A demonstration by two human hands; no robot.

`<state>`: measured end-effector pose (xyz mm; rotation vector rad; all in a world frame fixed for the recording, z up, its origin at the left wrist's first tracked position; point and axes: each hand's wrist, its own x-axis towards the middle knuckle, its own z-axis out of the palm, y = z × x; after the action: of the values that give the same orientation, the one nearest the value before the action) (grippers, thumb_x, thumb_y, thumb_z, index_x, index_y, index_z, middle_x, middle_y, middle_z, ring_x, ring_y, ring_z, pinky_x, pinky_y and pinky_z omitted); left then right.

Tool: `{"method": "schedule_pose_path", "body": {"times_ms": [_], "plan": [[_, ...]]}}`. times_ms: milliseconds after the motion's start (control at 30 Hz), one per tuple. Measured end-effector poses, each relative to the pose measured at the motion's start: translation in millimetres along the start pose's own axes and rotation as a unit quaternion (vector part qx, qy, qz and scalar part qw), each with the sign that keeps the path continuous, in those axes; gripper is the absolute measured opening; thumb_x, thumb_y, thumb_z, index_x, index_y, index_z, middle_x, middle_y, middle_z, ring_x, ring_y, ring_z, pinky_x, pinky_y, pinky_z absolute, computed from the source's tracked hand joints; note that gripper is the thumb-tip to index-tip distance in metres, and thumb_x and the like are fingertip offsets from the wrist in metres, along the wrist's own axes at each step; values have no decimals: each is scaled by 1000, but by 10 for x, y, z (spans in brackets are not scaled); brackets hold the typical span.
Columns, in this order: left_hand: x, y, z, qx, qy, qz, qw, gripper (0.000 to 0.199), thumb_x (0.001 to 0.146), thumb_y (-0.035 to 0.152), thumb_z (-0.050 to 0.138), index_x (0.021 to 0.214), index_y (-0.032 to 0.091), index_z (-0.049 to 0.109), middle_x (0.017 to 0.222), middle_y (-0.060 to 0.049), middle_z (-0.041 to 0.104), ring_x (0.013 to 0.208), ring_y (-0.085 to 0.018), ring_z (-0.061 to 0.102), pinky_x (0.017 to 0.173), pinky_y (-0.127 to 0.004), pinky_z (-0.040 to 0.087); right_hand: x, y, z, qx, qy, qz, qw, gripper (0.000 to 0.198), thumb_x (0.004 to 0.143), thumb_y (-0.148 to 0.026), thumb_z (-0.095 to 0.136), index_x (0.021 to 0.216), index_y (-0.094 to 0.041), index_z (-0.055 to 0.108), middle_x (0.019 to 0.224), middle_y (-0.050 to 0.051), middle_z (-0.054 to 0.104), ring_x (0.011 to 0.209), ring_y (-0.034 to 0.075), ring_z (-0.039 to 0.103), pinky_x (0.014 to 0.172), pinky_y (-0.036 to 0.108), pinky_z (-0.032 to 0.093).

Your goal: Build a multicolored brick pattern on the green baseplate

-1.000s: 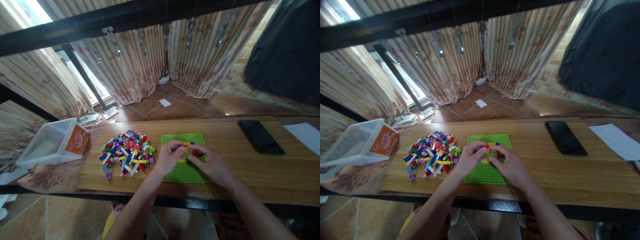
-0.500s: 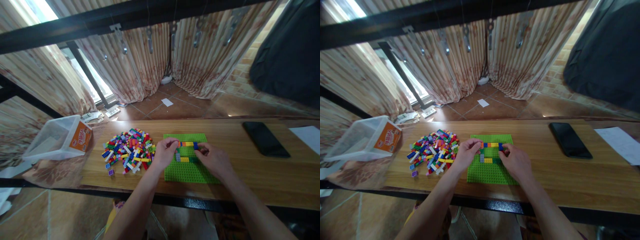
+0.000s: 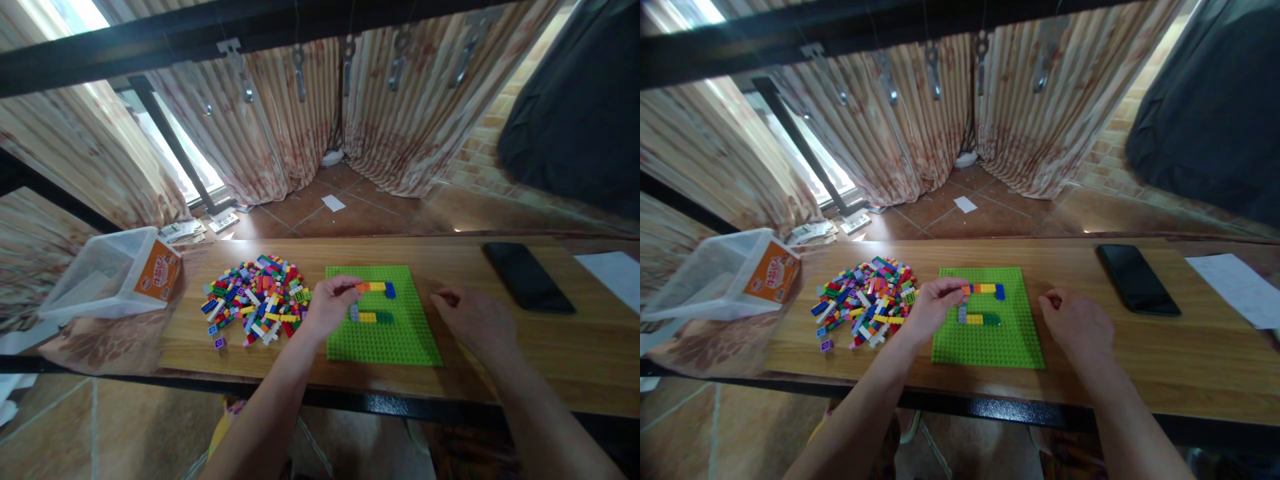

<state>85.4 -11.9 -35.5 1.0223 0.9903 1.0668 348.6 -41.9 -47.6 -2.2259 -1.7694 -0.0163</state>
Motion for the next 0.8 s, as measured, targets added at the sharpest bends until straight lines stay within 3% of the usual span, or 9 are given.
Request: {"method": "schedule_pose_path", "body": {"times_ms": [133, 200, 267, 333, 500, 800], "plan": [[-17, 3, 23, 2, -12, -6, 1000, 21, 69, 24, 77, 87, 13, 75, 76, -2, 71, 66, -10, 62, 66, -23, 50, -47, -161, -69, 63, 49, 9, 997, 35, 89, -46, 51, 92, -19, 74, 82, 12, 72, 65, 25, 63, 58, 38, 45], [-23, 2, 41, 2, -16, -11, 1000, 21, 69, 24, 77, 87, 13, 74, 76, -1, 71, 64, -10, 61, 65, -22, 50, -100, -329, -109, 171, 68, -38, 982, 32, 89, -43, 53, 96, -19, 72, 91, 10, 72, 70, 22, 64, 64, 36, 49], [-31, 0, 63, 7, -21, -15, 1000, 21, 70, 23, 76, 88, 13, 74, 77, -1, 70, 63, -9, 60, 63, -22, 49, -172, -513, -126, 285, 16, -117, 951, 30, 89, -42, 55, 104, -21, 70, 93, 7, 71, 71, 18, 64, 68, 33, 52], [-43, -1, 86, 13, -28, -13, 999, 22, 70, 22, 75, 90, 13, 73, 77, -2, 71, 63, -9, 59, 62, -21, 48, -246, -672, -122, 331, -30, -167, 928, 28, 90, -40, 57, 108, -23, 69, 96, 5, 70, 73, 17, 64, 71, 32, 53], [-91, -26, 145, 10, -60, -9, 998, 24, 70, 25, 76, 90, 13, 72, 84, -4, 72, 67, -10, 60, 60, -20, 47, -323, -821, -95, 361, -55, -197, 910, 21, 91, -35, 57, 104, -25, 70, 97, 4, 72, 81, 18, 67, 76, 34, 54], [-64, -110, 176, 34, -61, -26, 997, 26, 72, 29, 74, 94, 14, 70, 83, -4, 72, 61, -10, 59, 50, -18, 43, -294, -783, -96, 350, -78, -198, 912, 19, 92, -35, 55, 97, -25, 71, 94, 4, 73, 84, 19, 68, 77, 34, 54]]}}
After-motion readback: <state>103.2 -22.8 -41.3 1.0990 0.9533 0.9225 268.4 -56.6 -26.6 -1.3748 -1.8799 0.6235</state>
